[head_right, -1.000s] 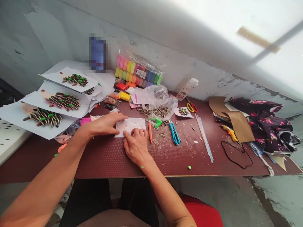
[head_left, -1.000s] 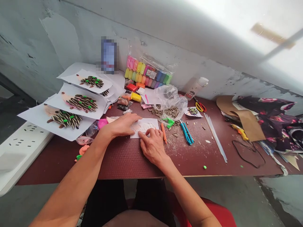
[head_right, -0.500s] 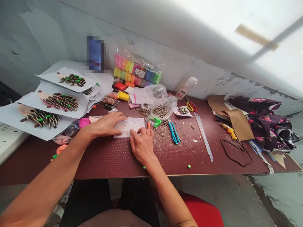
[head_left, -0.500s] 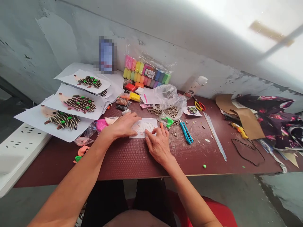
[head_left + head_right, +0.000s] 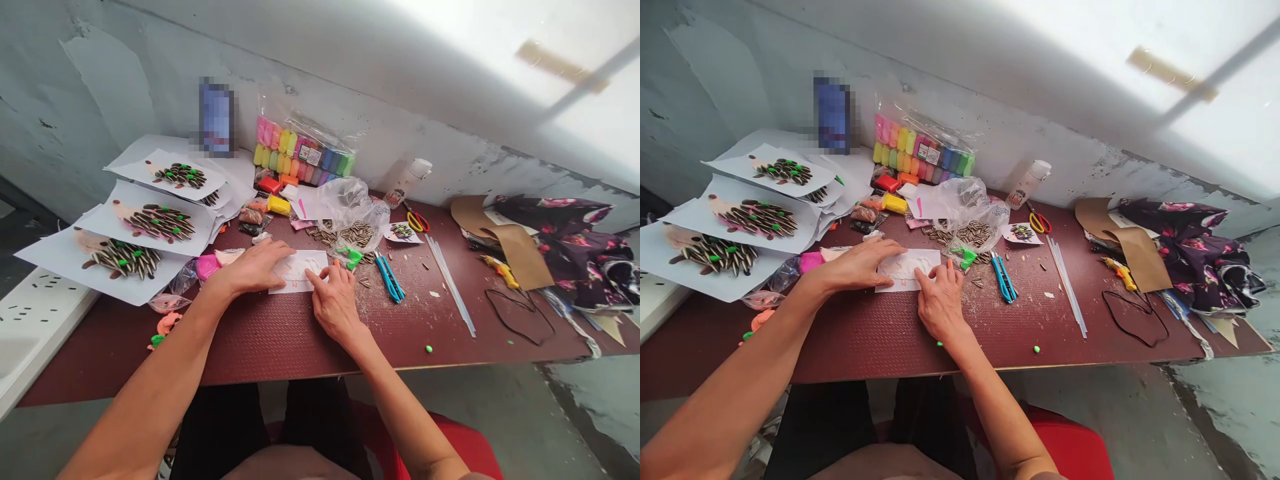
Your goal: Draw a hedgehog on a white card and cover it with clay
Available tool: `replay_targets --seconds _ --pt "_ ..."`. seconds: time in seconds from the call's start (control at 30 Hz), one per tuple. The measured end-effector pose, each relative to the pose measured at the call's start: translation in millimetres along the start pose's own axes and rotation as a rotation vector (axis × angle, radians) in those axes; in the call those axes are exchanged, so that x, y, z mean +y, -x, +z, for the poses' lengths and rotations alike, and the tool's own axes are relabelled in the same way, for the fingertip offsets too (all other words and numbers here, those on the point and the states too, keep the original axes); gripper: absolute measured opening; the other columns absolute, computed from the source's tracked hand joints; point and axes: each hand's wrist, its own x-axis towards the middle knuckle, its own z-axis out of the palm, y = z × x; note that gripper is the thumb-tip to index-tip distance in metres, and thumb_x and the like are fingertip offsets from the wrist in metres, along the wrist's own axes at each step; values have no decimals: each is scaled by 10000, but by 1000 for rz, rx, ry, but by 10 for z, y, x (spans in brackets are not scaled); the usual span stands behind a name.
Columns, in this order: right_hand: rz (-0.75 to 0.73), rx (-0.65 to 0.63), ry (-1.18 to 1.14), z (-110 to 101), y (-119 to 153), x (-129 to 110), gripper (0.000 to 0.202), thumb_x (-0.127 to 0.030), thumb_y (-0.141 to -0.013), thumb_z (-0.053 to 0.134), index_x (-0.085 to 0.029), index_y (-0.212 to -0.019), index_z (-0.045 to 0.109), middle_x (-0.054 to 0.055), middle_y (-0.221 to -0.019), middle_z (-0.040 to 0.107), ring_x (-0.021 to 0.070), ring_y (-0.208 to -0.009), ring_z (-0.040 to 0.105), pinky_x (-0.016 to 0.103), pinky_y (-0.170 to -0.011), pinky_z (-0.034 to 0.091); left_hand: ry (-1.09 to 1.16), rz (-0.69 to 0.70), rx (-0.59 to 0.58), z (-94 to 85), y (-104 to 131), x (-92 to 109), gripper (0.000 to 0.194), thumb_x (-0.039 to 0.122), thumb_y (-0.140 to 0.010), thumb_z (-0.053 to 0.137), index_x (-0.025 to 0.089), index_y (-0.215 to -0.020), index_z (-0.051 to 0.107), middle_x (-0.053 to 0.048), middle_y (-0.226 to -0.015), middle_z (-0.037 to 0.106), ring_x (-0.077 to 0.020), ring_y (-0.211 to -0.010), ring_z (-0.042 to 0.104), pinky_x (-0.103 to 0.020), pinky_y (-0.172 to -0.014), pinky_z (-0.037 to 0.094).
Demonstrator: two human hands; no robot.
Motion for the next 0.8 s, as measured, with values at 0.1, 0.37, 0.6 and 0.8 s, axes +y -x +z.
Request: replay_targets --seconds 0.1,0.37,0.6,0.8 --pt "-36 -39 24 6 -27 -39 462 -121 -945 490 -317 -1323 668 83 -1082 561 254 -1052 473 472 -1093 253 20 5 8 -2 1 1 637 282 -755 694 209 -1374 564 -94 -1364 606 -320 -1242 521 -438 -1082 407" --pt "-65 -37 -18 -45 -1 15 467 -100 -937 474 -333 -1277 695 76 -1098 571 248 -1053 457 455 -1054 275 65 13 -12 -45 7 -29 701 269 -711 713 239 -1391 548 -77 -1392 607 -321 -1261 526 -434 -1093 407" --pt "72 -8 43 -73 -283 139 404 -80 -928 474 -223 -1206 731 112 -1061 583 243 -980 454 376 -879 308 92 -2 -27 -82 11 -27 737 238 -679 718 210 -1396 548 -84 -1372 615 -312 -1252 541 -396 -1074 425" --pt "39 -88 83 -55 -424 111 421 -120 -957 508 -307 -1280 702 104 -1120 578 247 -1002 456 379 -871 292 86 8 -29 -71 6 -25 746 233 -682 713 181 -1404 536 -99 -1383 610 -311 -1255 537 -401 -1085 419"
